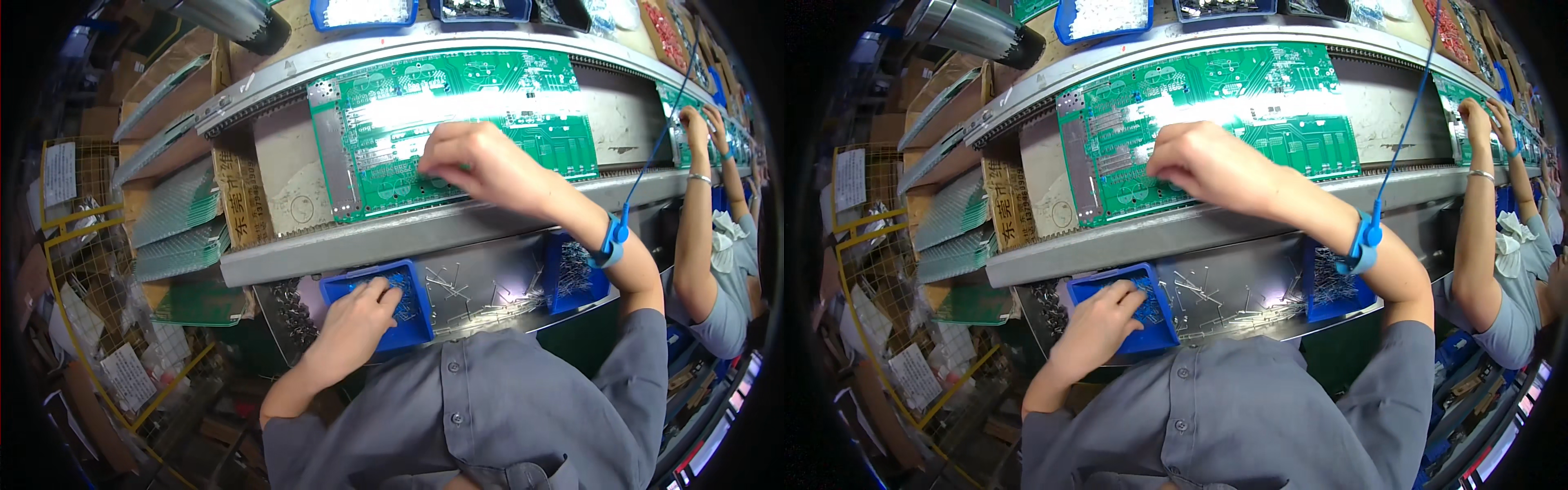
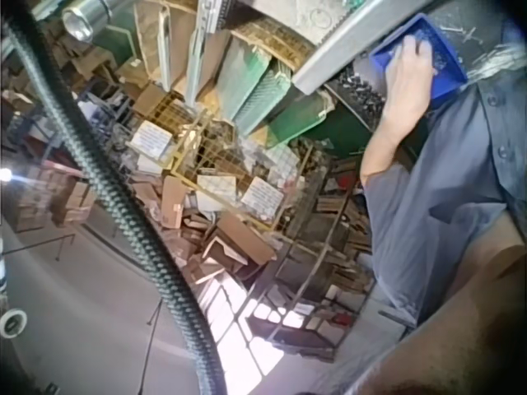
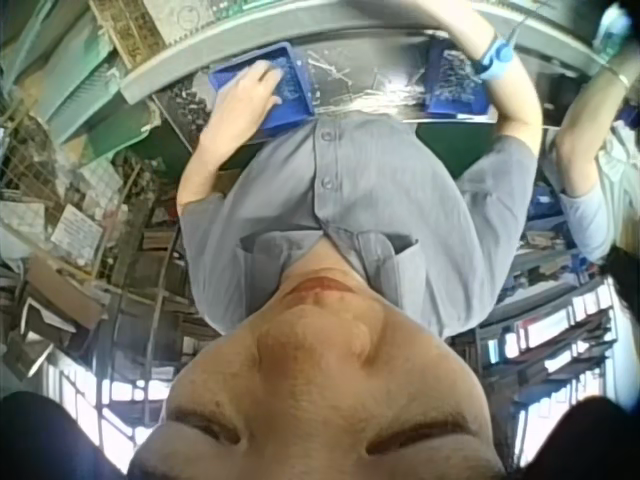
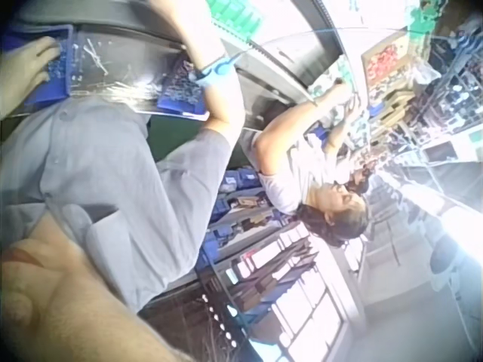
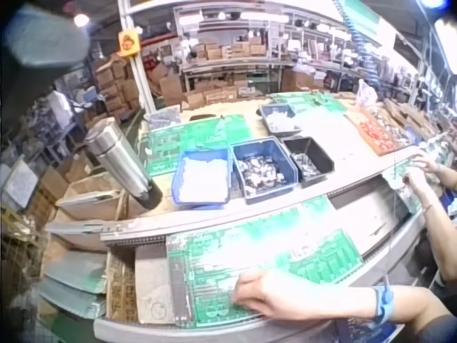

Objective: The person takes electronic components from bins and inserts them into circuit boards along a conveyor assembly line.

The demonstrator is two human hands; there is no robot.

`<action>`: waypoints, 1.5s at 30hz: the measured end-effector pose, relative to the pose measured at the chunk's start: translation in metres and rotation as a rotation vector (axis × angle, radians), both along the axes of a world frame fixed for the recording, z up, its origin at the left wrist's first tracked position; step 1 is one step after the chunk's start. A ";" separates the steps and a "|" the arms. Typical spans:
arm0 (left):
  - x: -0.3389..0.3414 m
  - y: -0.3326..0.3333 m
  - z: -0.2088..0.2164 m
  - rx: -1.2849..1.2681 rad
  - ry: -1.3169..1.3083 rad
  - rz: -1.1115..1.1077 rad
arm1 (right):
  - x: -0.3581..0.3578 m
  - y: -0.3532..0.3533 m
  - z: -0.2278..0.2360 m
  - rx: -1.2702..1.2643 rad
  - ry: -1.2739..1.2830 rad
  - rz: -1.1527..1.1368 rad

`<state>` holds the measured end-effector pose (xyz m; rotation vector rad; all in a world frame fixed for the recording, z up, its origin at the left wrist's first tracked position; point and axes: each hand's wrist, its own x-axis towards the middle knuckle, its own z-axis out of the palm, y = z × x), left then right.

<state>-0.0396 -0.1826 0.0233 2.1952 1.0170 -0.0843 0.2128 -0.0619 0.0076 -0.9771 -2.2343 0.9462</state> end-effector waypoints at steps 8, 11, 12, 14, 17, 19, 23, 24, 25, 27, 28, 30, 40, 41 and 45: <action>0.003 -0.014 -0.025 0.158 0.037 0.011 | 0.005 0.012 -0.010 0.060 -0.080 -0.062; 0.000 -0.013 -0.022 0.134 -0.044 0.061 | 0.003 0.013 -0.012 0.094 -0.076 -0.050; -0.001 -0.013 -0.022 0.140 -0.054 0.080 | 0.003 0.013 -0.012 0.101 -0.070 -0.038; -0.002 -0.013 -0.020 0.145 -0.065 0.100 | 0.001 0.014 -0.012 0.105 -0.069 -0.040; -0.002 -0.013 -0.019 0.159 -0.103 0.137 | 0.000 0.015 -0.012 0.111 -0.081 -0.035; -0.002 -0.014 -0.019 0.154 -0.157 0.182 | 0.000 0.016 -0.012 0.113 -0.094 -0.027; -0.001 -0.016 -0.018 0.087 -0.186 0.262 | 0.000 0.016 -0.012 0.094 -0.097 -0.022; -0.001 -0.017 -0.017 0.056 -0.130 0.268 | 0.000 0.017 -0.012 0.078 -0.097 -0.016; -0.001 -0.017 -0.017 0.026 -0.074 0.274 | 0.000 0.017 -0.012 0.078 -0.097 -0.016; -0.001 -0.016 -0.014 0.031 -0.064 0.265 | -0.001 0.017 -0.014 0.086 -0.098 -0.024; -0.001 -0.016 -0.014 0.037 -0.054 0.256 | -0.001 0.017 -0.014 0.086 -0.098 -0.024; -0.002 -0.016 -0.018 0.080 -0.124 0.251 | -0.001 0.017 -0.013 0.085 -0.110 -0.005; 0.000 -0.015 -0.007 0.055 -0.113 0.258 | -0.011 0.008 -0.015 0.316 -0.290 0.029; -0.001 -0.015 -0.008 0.057 -0.114 0.255 | -0.011 0.008 -0.013 0.340 -0.306 0.026; -0.002 -0.020 -0.014 0.074 -0.196 0.323 | 0.004 -0.008 0.022 0.258 -0.302 -0.056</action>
